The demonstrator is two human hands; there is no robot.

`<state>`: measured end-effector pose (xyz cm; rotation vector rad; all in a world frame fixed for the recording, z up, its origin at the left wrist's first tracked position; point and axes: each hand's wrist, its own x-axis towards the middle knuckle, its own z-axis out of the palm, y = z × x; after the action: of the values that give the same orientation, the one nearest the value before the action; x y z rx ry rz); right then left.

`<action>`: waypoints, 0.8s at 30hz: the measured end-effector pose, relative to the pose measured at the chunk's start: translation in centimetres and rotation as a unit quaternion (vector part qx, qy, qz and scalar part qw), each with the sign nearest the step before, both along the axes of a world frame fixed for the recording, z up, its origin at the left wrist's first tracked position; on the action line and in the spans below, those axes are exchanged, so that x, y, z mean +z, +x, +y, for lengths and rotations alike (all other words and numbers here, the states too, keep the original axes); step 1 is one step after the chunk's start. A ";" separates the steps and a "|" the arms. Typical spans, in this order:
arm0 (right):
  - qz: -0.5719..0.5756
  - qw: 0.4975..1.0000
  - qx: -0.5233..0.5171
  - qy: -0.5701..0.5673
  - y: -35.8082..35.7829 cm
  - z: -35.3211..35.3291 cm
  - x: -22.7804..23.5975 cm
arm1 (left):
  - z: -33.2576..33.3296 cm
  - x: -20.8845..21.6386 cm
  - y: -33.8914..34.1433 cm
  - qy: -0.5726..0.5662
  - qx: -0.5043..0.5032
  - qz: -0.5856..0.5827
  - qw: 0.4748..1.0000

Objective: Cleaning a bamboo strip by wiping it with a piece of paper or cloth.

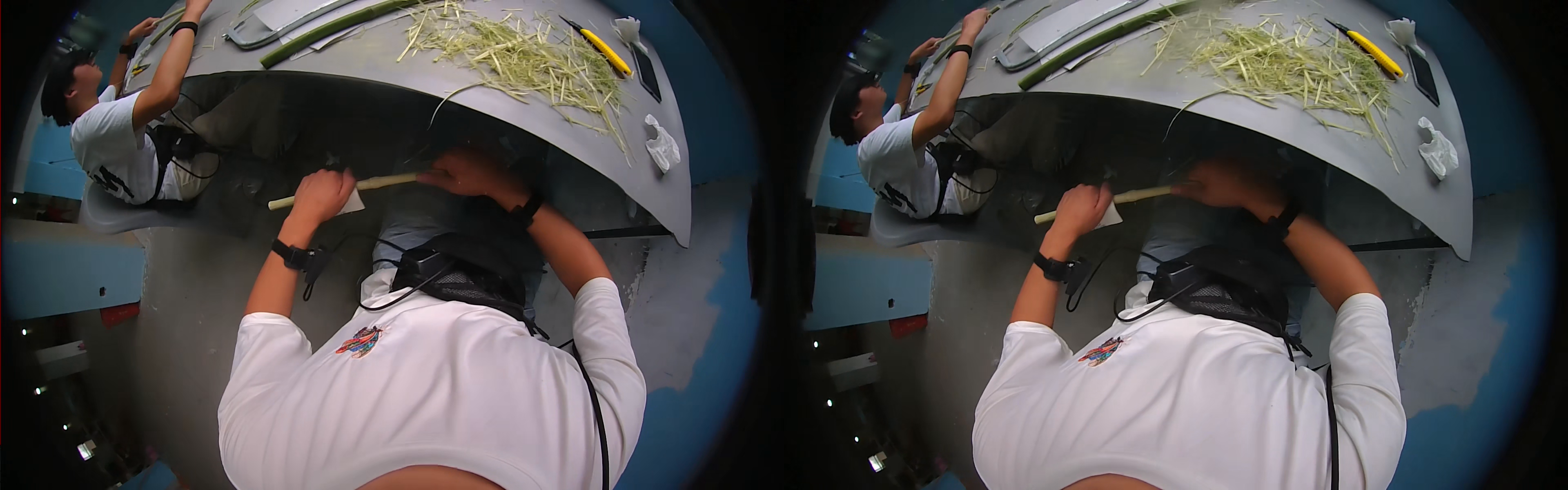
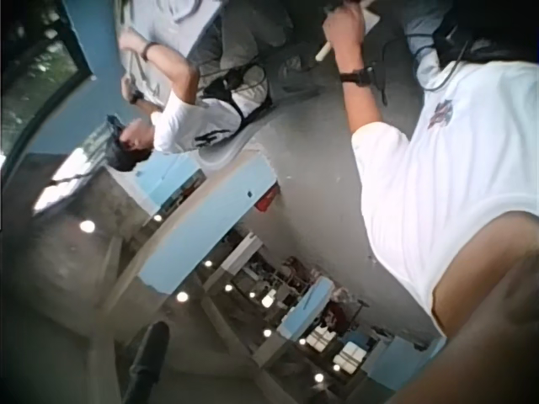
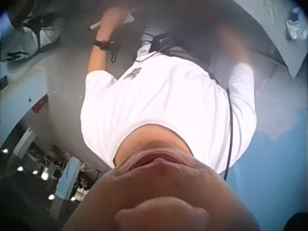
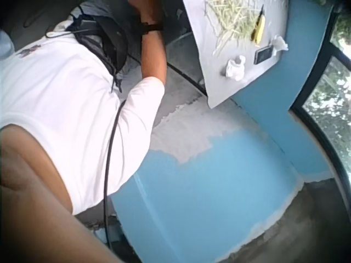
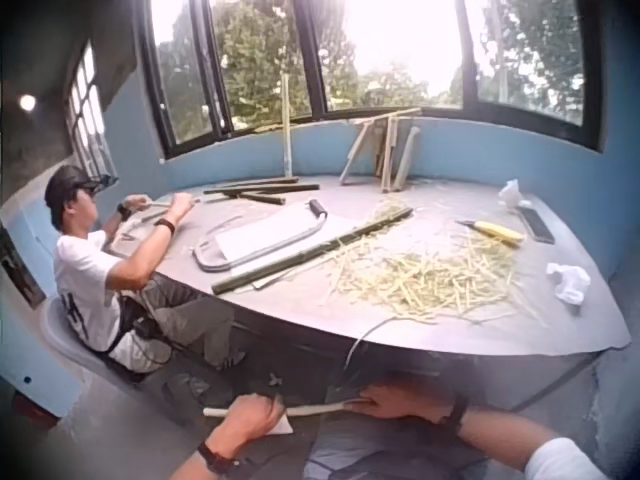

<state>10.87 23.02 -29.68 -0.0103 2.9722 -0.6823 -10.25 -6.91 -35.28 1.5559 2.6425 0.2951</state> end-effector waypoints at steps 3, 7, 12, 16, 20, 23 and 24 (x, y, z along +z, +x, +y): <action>0.020 0.999 -0.006 0.049 1.9 2.2 0.7 | -2.6 -0.6 -2.4 -0.005 0.036 0.012 0.999; 0.069 0.997 -0.002 0.044 0.2 -1.2 0.8 | 0.3 0.4 1.5 -0.006 -0.028 0.053 0.998; 0.146 0.989 0.017 0.015 2.5 2.8 -1.8 | -1.8 1.1 -1.3 -0.013 0.034 -0.012 0.999; 0.123 0.991 0.006 0.052 1.1 0.1 -0.3 | 0.8 0.6 0.0 -0.003 0.018 -0.011 1.000; 0.130 0.991 0.017 0.018 0.7 1.5 1.3 | 1.5 1.5 0.4 0.034 0.036 -0.022 0.999; 0.065 0.998 -0.021 -0.017 2.2 3.9 0.6 | -2.2 -0.8 -2.7 0.022 0.070 0.016 0.997; 0.061 0.997 -0.031 -0.024 3.0 3.6 0.2 | -2.0 -1.6 -2.8 0.032 0.054 0.032 0.998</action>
<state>13.85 26.65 -29.45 0.0393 3.0828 -0.7880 -13.04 -8.91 -36.84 1.4650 2.7988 0.3452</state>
